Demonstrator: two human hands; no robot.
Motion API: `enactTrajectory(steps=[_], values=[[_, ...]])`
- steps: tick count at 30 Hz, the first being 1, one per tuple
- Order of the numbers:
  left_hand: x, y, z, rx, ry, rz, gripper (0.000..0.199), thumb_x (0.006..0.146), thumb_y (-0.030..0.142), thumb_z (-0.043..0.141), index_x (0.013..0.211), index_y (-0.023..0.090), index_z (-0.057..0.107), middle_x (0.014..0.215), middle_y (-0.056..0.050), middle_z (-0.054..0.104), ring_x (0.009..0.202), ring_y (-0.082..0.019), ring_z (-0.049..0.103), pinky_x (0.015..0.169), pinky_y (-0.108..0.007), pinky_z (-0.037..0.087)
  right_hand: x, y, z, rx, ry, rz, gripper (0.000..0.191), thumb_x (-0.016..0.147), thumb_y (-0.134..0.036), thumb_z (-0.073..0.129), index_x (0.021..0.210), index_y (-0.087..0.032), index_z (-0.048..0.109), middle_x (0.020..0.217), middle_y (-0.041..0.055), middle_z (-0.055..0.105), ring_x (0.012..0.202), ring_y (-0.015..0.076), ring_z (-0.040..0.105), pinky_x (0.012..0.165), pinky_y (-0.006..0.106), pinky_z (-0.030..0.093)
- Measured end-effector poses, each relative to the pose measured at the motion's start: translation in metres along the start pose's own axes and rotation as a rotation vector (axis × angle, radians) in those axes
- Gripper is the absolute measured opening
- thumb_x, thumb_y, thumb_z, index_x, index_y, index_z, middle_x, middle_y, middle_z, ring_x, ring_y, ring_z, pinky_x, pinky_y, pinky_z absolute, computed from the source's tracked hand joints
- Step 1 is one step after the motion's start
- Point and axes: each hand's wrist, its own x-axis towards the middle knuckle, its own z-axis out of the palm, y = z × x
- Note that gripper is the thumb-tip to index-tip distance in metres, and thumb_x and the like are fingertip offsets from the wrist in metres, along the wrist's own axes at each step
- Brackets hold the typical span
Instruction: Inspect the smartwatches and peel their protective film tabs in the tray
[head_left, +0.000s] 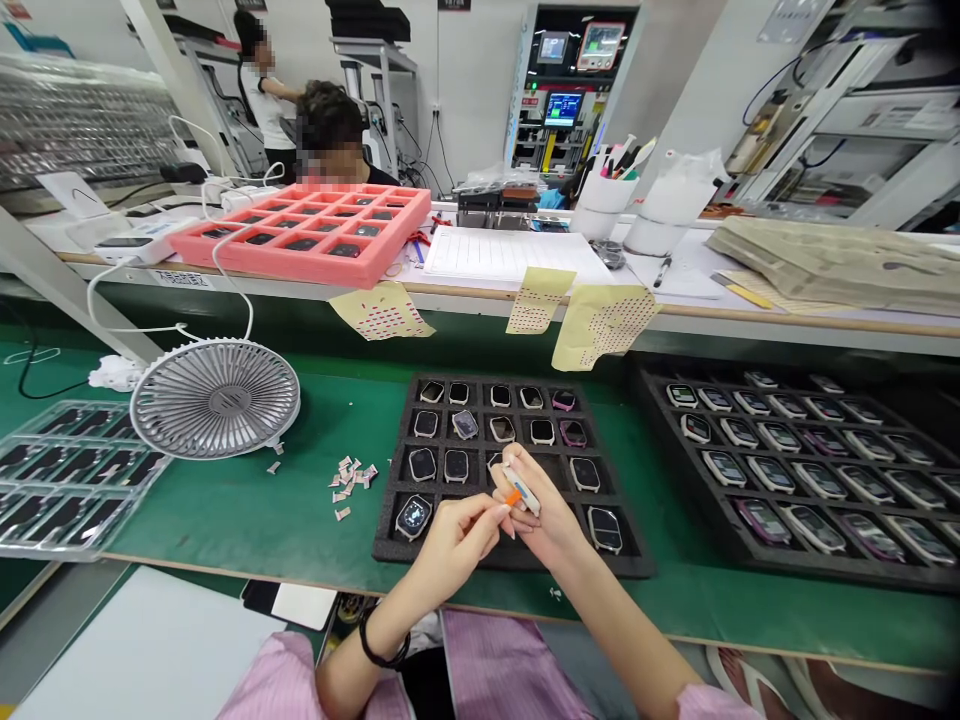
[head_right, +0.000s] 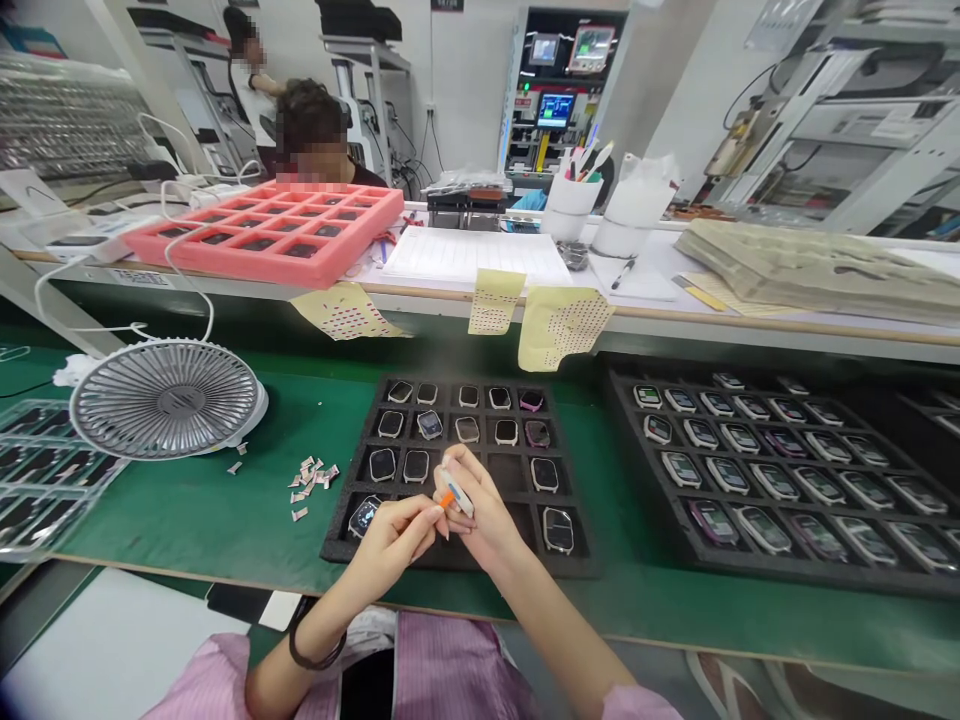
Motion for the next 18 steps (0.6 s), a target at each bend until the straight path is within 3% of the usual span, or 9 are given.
enactTrajectory(steps=[4,13,18], values=[[0.001,-0.002,-0.001,-0.013,0.014,-0.02,0.046,0.088,0.053,0.047,0.069,0.013,0.059,0.044,0.007,0.035,0.041,-0.006,0.028,0.043,-0.02,0.022,0.002,0.002,-0.001,0.039,-0.006,0.033,0.035,0.077,-0.041,0.071,0.084,-0.024,0.041,0.048,-0.0129,0.042,0.032,0.0007,0.011,0.03,0.011,0.011],[0.002,-0.006,-0.003,-0.004,0.044,-0.071,0.052,0.084,0.061,0.048,0.068,0.013,0.059,0.043,0.007,0.034,0.04,-0.006,0.026,0.042,-0.021,0.02,0.006,0.014,-0.001,0.115,0.133,0.08,0.043,0.069,-0.039,0.077,0.083,-0.024,0.04,0.045,-0.0129,0.039,0.035,0.0031,0.013,0.03,0.012,0.012],[0.006,-0.009,-0.005,-0.029,0.084,-0.107,0.05,0.081,0.063,0.05,0.064,0.015,0.053,0.045,0.007,0.036,0.042,-0.006,0.031,0.044,-0.02,0.025,0.004,0.014,0.001,0.032,0.231,0.008,0.036,0.073,-0.039,0.074,0.082,-0.023,0.044,0.05,-0.0118,0.042,0.036,0.0018,0.015,0.032,0.012,0.015]])
